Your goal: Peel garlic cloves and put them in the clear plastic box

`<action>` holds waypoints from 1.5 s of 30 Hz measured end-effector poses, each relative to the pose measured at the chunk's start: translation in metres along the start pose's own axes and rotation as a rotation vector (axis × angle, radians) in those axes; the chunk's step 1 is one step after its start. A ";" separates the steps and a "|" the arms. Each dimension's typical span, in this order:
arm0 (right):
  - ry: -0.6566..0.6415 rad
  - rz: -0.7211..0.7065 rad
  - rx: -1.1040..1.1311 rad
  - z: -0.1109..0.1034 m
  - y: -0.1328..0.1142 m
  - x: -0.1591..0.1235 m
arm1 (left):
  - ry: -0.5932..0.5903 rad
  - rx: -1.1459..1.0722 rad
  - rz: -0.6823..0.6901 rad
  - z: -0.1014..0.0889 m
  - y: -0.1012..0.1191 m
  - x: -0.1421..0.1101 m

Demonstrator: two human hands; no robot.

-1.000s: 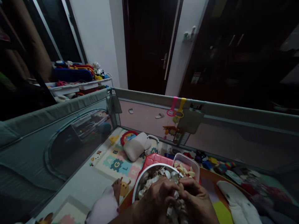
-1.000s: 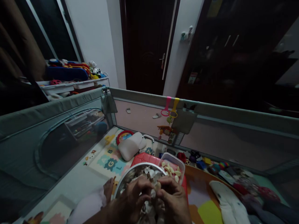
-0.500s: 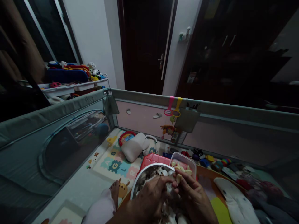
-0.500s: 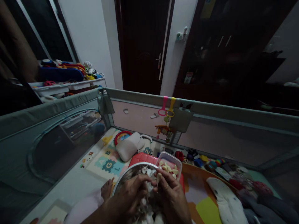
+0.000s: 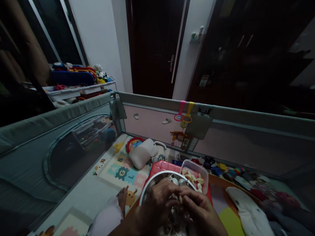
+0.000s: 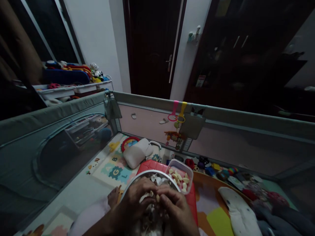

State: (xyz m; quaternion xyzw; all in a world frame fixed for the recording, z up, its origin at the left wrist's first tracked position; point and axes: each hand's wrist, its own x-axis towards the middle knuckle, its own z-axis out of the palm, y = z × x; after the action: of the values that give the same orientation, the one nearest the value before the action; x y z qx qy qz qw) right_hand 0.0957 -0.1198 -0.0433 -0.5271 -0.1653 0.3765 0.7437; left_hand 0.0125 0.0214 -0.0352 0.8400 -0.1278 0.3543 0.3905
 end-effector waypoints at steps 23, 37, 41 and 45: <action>-0.086 0.006 0.005 -0.004 0.002 0.001 | 0.062 -0.116 -0.110 0.006 -0.001 -0.008; -0.065 -0.033 -0.034 -0.004 0.003 0.003 | 0.124 -0.013 -0.020 0.012 -0.005 -0.009; -0.048 -0.044 -0.039 -0.003 0.004 0.004 | 0.067 0.004 -0.012 0.006 0.001 -0.005; -0.031 -0.028 0.002 -0.004 0.007 0.003 | 0.029 0.002 0.046 0.005 0.004 -0.003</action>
State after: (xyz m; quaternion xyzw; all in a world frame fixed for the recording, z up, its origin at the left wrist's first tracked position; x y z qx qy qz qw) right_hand 0.0977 -0.1188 -0.0521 -0.5181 -0.1838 0.3742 0.7469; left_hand 0.0110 0.0149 -0.0367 0.8321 -0.1411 0.3756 0.3829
